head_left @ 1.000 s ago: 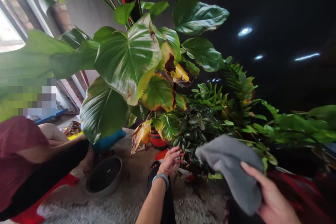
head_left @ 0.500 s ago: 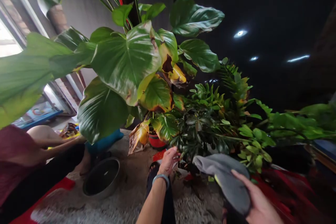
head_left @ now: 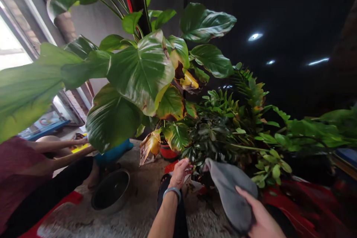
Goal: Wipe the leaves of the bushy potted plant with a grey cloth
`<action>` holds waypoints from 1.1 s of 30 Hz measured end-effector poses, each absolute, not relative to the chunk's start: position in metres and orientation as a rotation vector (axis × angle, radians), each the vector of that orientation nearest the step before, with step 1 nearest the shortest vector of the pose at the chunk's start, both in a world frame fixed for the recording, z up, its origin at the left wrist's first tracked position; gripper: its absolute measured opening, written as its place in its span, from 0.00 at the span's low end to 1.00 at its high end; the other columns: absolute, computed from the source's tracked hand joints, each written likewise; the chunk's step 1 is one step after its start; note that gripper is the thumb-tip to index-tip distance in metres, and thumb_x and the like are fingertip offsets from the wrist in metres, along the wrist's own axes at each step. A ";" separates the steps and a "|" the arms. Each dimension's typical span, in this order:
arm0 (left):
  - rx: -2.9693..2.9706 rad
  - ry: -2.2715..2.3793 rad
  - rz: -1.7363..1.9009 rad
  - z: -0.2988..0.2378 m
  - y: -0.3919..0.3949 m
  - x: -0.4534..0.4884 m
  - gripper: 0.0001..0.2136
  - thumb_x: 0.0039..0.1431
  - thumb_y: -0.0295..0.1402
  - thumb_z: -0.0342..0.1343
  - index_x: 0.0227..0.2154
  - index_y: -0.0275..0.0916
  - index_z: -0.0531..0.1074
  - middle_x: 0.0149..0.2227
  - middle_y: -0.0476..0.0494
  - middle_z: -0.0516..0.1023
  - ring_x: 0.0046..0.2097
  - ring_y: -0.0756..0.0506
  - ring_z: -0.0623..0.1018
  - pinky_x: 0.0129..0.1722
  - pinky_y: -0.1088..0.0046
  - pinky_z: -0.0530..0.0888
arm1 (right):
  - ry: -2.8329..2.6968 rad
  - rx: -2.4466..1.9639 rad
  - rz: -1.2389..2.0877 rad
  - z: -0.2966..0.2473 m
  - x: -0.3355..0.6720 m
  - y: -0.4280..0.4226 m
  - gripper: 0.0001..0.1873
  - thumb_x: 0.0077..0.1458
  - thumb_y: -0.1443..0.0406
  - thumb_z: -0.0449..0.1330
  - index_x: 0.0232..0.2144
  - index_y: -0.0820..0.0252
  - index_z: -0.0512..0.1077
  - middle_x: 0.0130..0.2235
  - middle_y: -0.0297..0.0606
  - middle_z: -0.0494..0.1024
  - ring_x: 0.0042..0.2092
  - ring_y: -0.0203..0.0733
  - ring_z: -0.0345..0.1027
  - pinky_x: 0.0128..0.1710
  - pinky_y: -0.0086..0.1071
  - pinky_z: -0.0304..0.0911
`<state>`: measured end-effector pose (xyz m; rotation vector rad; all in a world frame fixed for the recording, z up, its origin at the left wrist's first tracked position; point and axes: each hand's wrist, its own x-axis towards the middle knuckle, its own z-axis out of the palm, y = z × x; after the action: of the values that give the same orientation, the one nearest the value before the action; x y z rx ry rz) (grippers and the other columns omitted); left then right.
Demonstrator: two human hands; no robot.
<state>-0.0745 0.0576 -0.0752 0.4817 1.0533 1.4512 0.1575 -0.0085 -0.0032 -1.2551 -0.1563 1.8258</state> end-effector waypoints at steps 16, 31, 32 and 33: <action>0.515 1.087 1.432 -0.078 0.058 -0.071 0.23 0.23 0.45 0.74 0.22 0.36 0.74 0.24 0.47 0.74 0.29 0.47 0.74 0.29 0.71 0.69 | -0.149 -1.288 1.728 -0.004 0.150 -0.002 0.09 0.29 0.68 0.71 0.20 0.58 0.76 0.23 0.42 0.82 0.40 0.60 0.78 0.43 0.48 0.73; 0.471 1.087 1.438 -0.069 0.055 -0.071 0.25 0.19 0.44 0.75 0.21 0.36 0.73 0.23 0.49 0.74 0.27 0.49 0.74 0.29 0.72 0.70 | -0.122 -1.080 1.557 0.033 0.142 0.033 0.15 0.33 0.69 0.69 0.30 0.63 0.78 0.26 0.38 0.83 0.40 0.55 0.79 0.44 0.44 0.74; 0.462 1.086 1.439 -0.069 0.055 -0.071 0.26 0.18 0.45 0.75 0.21 0.36 0.73 0.23 0.50 0.73 0.27 0.49 0.74 0.29 0.72 0.69 | -0.133 -1.140 1.616 0.022 0.140 0.019 0.15 0.32 0.68 0.71 0.29 0.63 0.78 0.27 0.40 0.83 0.40 0.56 0.79 0.43 0.44 0.74; 0.454 1.084 1.437 -0.069 0.055 -0.071 0.26 0.17 0.45 0.75 0.21 0.36 0.73 0.22 0.50 0.73 0.27 0.49 0.74 0.29 0.72 0.69 | -0.157 -1.193 1.678 0.013 0.141 0.004 0.15 0.32 0.66 0.72 0.27 0.63 0.78 0.27 0.42 0.84 0.39 0.57 0.79 0.41 0.43 0.75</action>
<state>-0.0714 0.0554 -0.0688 0.4537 1.0841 1.4366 0.1406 0.0041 0.0134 -1.1932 -0.1567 1.6781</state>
